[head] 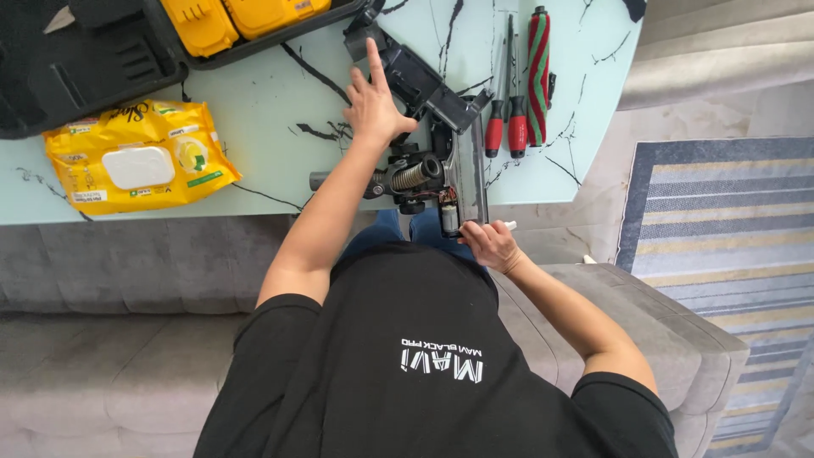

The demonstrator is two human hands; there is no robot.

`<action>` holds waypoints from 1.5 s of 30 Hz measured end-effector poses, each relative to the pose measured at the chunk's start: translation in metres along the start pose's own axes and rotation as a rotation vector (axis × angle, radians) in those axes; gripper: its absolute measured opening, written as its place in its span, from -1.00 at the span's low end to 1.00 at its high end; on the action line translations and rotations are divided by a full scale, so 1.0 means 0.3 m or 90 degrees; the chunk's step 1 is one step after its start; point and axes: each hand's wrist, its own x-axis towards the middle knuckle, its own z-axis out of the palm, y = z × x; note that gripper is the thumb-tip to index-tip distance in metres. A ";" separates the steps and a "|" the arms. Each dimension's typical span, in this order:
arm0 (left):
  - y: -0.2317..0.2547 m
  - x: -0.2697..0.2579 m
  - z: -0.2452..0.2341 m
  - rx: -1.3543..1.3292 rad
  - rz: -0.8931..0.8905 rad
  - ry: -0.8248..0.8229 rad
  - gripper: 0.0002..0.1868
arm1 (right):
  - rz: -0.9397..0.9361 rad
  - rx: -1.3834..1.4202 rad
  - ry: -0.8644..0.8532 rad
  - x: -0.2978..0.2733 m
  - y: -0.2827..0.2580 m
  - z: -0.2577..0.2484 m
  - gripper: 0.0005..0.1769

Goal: The person uses a screwdriver to remove screws from a handheld device, separates the housing, and wipes internal components with a tissue. The person then removes a black plastic part and continues cleaning the exposed interior.

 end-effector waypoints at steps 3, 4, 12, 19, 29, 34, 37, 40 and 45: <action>0.022 -0.005 -0.035 -0.065 -0.001 -0.025 0.39 | 0.003 -0.021 -0.003 -0.027 0.011 0.027 -0.75; 0.028 -0.026 -0.067 -0.065 0.001 -0.023 0.39 | 0.004 -0.023 -0.002 -0.018 0.017 0.016 -0.75; 0.016 -0.176 -0.354 -0.270 0.099 -0.056 0.30 | -0.016 -0.006 0.055 0.055 0.049 0.043 -0.76; -0.083 -0.261 -0.534 -0.272 0.220 0.170 0.25 | 0.034 0.025 0.054 0.214 0.090 0.081 -0.81; 0.053 -0.228 -0.476 -0.152 0.233 0.188 0.36 | 0.134 0.078 0.026 0.308 0.137 0.181 -0.74; 0.132 -0.202 -0.451 -0.075 0.265 0.129 0.34 | 0.360 0.110 0.123 0.330 0.334 0.002 -0.83; 0.166 -0.205 -0.424 -0.047 0.263 0.100 0.33 | 0.706 0.097 0.035 0.219 0.499 0.034 -0.65; 0.207 -0.200 -0.400 -0.070 0.259 0.088 0.36 | 0.803 0.157 -0.073 0.174 0.619 0.088 -0.42; 0.249 -0.211 -0.383 -0.086 0.240 0.080 0.33 | 0.825 0.180 -0.113 0.184 0.652 0.163 -0.48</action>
